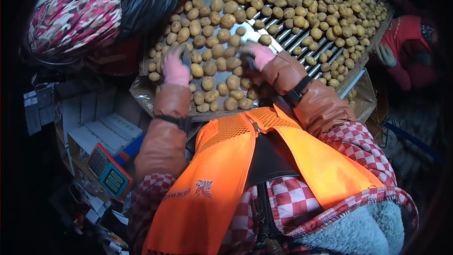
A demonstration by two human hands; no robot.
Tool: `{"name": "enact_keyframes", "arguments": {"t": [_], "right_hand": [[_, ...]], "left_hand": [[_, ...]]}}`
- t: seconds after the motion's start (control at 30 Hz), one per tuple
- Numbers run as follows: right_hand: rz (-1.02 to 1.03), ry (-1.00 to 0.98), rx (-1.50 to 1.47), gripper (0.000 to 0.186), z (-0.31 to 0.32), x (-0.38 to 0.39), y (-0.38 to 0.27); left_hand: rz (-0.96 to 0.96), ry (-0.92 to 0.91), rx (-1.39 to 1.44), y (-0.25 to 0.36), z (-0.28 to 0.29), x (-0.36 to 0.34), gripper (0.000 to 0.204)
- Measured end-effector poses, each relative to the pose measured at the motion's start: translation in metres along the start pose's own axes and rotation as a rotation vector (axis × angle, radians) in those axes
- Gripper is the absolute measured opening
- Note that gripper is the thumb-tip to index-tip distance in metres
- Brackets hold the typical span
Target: Sort and pack potatoes from a sorting table into boxes.
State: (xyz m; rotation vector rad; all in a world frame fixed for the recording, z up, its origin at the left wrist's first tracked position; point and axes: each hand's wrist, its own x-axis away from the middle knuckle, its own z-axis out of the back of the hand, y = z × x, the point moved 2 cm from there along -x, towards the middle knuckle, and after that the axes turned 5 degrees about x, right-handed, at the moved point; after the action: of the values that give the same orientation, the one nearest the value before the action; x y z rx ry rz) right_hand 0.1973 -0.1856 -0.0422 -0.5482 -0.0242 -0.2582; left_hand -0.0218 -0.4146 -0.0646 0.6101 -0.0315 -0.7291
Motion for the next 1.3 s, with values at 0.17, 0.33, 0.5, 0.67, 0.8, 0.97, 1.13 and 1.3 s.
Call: {"name": "enact_keyframes", "arguments": {"t": [0.17,0.33,0.5,0.67,0.8,0.97,1.13,1.3], "right_hand": [[-0.235,-0.078,-0.65,0.046,0.02,0.054,0.01],[-0.444,0.272,-0.744,0.039,0.046,0.113,0.035],[-0.668,0.341,-0.836,0.038,0.044,0.163,0.046],[-0.592,0.298,-0.812,0.038,0.018,0.15,0.041],[-0.411,0.133,-0.266,0.04,0.01,0.129,0.043],[-0.537,0.098,-0.401,0.046,0.031,0.12,0.044],[-0.787,-0.157,0.12,0.072,0.039,0.093,0.011],[-0.441,-0.289,-0.033,0.052,0.005,0.061,-0.04]], "left_hand": [[0.189,-0.299,-0.035,0.035,-0.027,-0.07,0.057],[-0.189,-0.432,-0.4,0.023,-0.02,0.002,0.076],[-0.075,-0.109,-0.022,0.017,0.019,0.045,0.048],[-0.396,-0.379,-0.028,0.118,-0.011,0.07,0.049],[-0.594,-0.545,0.014,0.118,-0.026,0.081,0.057],[-0.382,-0.339,-0.277,0.034,0.004,0.086,0.043],[0.087,-0.089,-0.257,0.008,0.016,0.088,0.038],[0.102,-0.057,-0.073,0.013,0.007,-0.002,0.038]]}}
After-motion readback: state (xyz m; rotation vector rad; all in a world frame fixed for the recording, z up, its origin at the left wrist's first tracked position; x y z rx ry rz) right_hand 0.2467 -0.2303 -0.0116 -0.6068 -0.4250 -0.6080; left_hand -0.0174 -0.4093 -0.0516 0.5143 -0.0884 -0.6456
